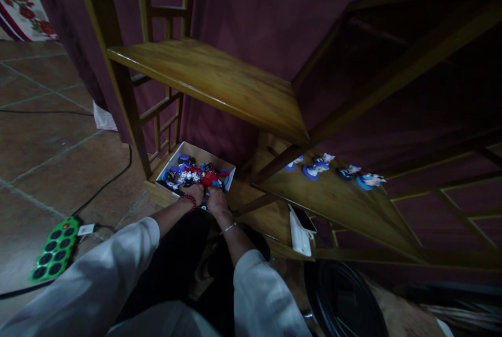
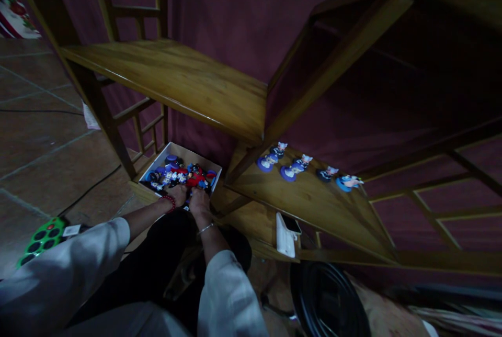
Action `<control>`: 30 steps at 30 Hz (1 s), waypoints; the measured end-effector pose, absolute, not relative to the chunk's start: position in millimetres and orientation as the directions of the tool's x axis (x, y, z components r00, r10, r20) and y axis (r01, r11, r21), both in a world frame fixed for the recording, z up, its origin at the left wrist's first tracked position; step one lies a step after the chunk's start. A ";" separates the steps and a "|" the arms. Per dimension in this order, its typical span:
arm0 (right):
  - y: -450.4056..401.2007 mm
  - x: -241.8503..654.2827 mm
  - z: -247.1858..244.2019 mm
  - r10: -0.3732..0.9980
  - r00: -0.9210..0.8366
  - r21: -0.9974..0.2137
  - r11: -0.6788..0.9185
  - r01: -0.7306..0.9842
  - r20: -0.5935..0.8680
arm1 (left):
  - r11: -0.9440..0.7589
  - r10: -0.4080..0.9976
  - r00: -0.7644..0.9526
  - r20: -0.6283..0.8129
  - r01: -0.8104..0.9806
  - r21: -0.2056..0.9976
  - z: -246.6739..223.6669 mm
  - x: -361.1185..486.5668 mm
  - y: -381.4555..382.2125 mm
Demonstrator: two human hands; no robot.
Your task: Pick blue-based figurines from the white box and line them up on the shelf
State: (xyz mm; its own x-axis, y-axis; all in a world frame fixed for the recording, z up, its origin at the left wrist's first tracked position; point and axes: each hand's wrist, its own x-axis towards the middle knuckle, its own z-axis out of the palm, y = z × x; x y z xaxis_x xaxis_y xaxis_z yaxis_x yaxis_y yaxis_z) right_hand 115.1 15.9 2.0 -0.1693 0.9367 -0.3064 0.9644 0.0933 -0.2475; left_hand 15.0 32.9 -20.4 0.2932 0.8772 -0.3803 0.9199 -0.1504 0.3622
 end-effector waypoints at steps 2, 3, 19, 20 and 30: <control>17.2 113.2 2.6 0.935 -0.168 -0.222 0.100 0.970 -0.313 | -0.116 0.890 0.252 -0.380 0.931 0.346 -16.6 11.9 31.1; 18.0 112.2 2.7 0.934 -0.167 -0.210 0.103 0.972 -0.315 | -0.111 0.894 0.245 -0.375 0.932 0.344 -14.7 10.4 30.1; 31.2 101.0 10.2 0.878 -0.233 -0.094 0.213 0.972 -0.419 | -0.315 0.864 0.447 -0.232 0.839 0.445 -29.7 -33.0 13.0; 31.5 100.7 10.8 0.874 -0.241 -0.087 0.226 0.970 -0.423 | -0.325 0.861 0.455 -0.229 0.837 0.440 -30.3 -32.9 13.1; 34.0 96.5 3.6 0.854 -0.295 -0.046 0.306 0.951 -0.428 | -0.355 0.844 0.487 -0.224 0.821 0.448 -29.3 -34.6 13.3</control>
State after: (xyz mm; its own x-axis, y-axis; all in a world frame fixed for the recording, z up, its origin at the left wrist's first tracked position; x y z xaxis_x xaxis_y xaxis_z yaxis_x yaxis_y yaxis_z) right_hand 96.5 34.0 3.6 -0.2952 0.8544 -0.4276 0.9510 0.3058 -0.0456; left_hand -34.6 13.3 -29.3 0.4867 0.8443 -0.2240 0.8210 -0.3546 0.4475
